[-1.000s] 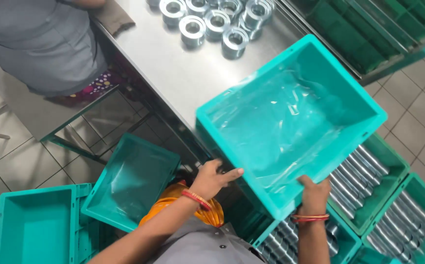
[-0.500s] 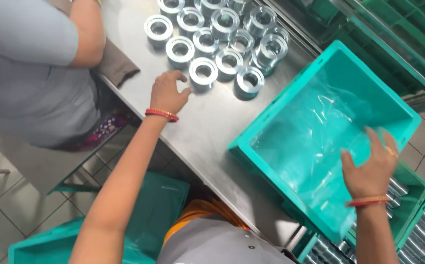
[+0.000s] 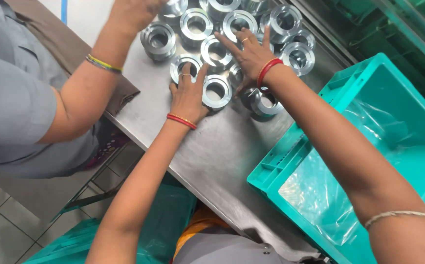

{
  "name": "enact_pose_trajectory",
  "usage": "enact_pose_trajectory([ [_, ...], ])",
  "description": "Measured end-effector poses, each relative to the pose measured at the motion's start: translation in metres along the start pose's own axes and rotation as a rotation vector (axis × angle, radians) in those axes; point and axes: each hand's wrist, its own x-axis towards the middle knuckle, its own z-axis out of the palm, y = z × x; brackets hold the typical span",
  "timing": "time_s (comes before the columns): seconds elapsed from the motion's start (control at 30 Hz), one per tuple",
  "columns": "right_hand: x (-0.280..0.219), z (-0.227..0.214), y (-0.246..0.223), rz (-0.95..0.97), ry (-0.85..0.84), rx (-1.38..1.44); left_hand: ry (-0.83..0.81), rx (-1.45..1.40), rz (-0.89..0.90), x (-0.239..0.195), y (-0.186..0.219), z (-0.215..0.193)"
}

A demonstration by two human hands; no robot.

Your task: The recorder picks up cylindrical metal parts from a table and packs them into green plastic crates, sometimes placing them in plastic bags first.

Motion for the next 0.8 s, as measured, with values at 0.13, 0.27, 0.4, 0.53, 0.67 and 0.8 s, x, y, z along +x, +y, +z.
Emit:
enact_pose_trajectory([
  [0.13, -0.013, 0.006, -0.006, 0.057, -0.012, -0.004, 0.084, 0.05, 0.06, -0.01, -0.021, 0.008],
  [0.27, -0.027, 0.02, -0.016, 0.091, 0.103, -0.045, 0.181, 0.071, 0.05, -0.017, -0.02, -0.006],
  [0.4, -0.036, 0.042, -0.026, 0.114, 0.09, -0.093, 0.322, -0.085, 0.026, -0.036, 0.005, -0.027],
  [0.53, -0.042, 0.033, -0.039, 0.115, 0.079, -0.011, 0.355, -0.111, 0.004, -0.054, 0.03, -0.038],
  [0.67, -0.039, 0.024, -0.029, 0.18, 0.205, 0.174, 0.366, -0.132, 0.076, -0.056, 0.042, -0.037],
  [0.8, -0.05, -0.004, -0.006, 0.485, 0.263, 0.683, 0.316, -0.094, 0.281, -0.048, 0.038, -0.008],
])
